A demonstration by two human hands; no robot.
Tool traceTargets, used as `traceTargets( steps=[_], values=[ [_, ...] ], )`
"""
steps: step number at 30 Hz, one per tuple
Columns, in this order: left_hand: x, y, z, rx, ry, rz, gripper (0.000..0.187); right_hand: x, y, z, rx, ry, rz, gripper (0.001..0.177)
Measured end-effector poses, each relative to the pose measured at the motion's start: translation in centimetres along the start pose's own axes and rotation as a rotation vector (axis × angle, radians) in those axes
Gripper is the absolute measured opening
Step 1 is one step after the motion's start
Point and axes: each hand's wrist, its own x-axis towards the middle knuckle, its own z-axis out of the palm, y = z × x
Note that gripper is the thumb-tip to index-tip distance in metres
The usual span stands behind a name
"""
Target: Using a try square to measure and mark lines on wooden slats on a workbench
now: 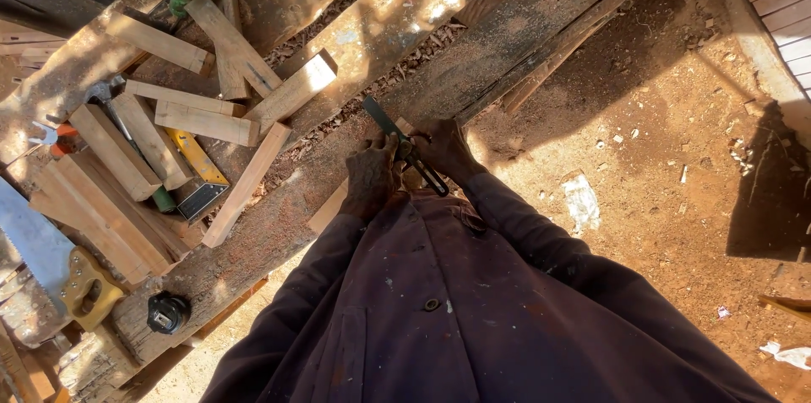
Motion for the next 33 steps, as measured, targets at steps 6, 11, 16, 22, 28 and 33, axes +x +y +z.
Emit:
traceTargets(
  steps=[6, 11, 16, 22, 28, 33],
  values=[
    [-0.6, 0.8, -1.6, 0.001, 0.010, -0.014, 0.065, -0.3, 1.5, 1.2, -0.005, 0.030, -0.008, 0.016],
    [-0.5, 0.7, -1.7, -0.009, 0.003, -0.021, 0.066, 0.4, 2.4, 2.4, 0.026, 0.066, -0.049, 0.016],
    [0.1, 0.4, -1.1, -0.030, -0.035, -0.027, 0.067, 1.0, 2.9, 2.6, -0.003, 0.079, -0.060, 0.021],
    [-0.1, 0.6, -1.4, -0.012, -0.047, -0.019, 0.066, 2.7, 2.4, 2.9, -0.013, 0.086, -0.068, 0.020],
    [0.0, 0.8, -1.1, -0.033, -0.027, -0.016, 0.067, 3.7, 1.8, 1.9, -0.044, -0.020, -0.098, 0.014],
    [0.0, 0.8, -0.5, -0.005, -0.012, -0.027, 0.065, 4.0, 2.5, 1.7, -0.121, -0.091, -0.075, 0.018]
  ],
)
